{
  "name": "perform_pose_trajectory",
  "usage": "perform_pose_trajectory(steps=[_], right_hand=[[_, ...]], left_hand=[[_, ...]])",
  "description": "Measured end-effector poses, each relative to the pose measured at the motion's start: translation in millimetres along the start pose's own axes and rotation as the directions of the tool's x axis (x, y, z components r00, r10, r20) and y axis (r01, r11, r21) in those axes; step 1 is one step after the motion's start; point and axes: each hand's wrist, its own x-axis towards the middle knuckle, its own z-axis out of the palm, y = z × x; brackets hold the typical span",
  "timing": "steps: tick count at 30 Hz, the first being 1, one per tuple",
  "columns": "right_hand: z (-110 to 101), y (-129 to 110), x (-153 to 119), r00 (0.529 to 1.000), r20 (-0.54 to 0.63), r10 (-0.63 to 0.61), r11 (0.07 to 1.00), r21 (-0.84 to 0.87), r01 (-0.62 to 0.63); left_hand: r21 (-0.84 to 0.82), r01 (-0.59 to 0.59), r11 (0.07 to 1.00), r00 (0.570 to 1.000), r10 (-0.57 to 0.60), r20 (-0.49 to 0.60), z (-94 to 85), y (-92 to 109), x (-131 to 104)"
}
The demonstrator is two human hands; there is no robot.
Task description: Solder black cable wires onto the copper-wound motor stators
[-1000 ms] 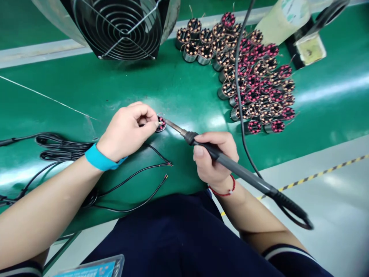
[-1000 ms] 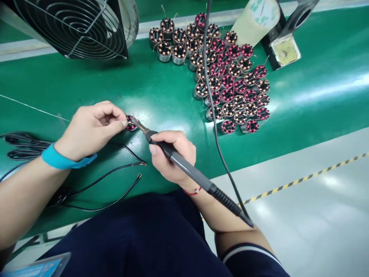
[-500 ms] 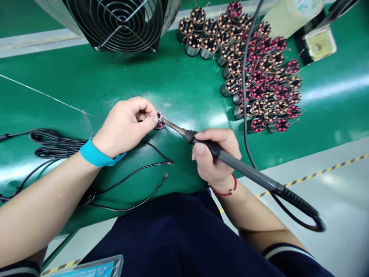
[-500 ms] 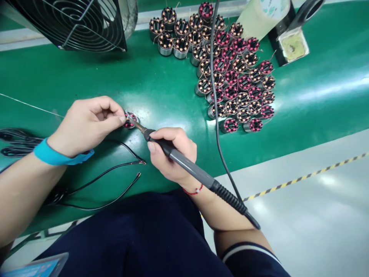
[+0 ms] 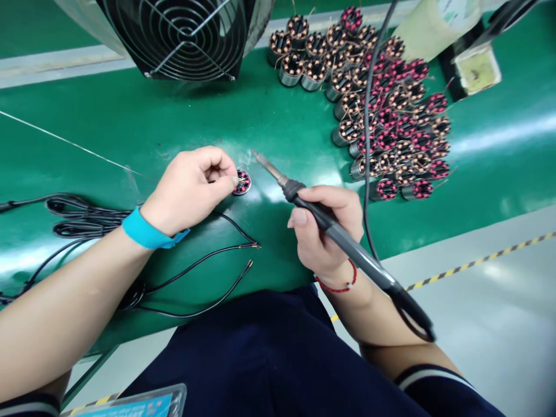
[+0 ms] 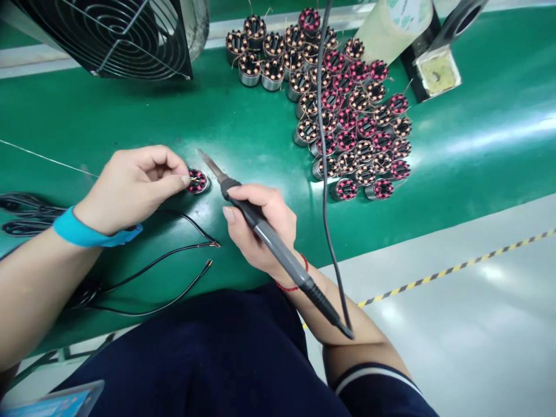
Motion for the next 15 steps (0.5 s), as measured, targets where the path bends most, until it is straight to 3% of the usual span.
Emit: perform_pose_trajectory(steps=[4, 9, 11, 15], right_hand=[[-3.0, -8.6, 22.4, 0.979, 0.202, -0.020, 0.999, -0.024, 0.025], [0.9, -16.5, 54.4, 0.874, 0.486, 0.022, 0.977, -0.196, 0.085], [8.3, -10.9, 59.1, 0.852, 0.523, 0.032, 0.961, -0.249, 0.117], [27.7, 9.4, 53.9, 0.877, 0.481, 0.016, 0.968, -0.228, 0.107]], left_hand=[[-0.003, -0.005, 1.000, 1.000, 0.005, 0.007, -0.1, 0.9, 0.2], [0.014, -0.043, 0.999, 0.999, 0.043, 0.003, -0.9, -0.3, 0.2], [0.038, -0.059, 0.998, 0.998, 0.059, 0.002, -1.3, -1.2, 0.4], [0.060, -0.058, 0.997, 0.998, 0.058, 0.003, -1.5, -2.4, 0.9]])
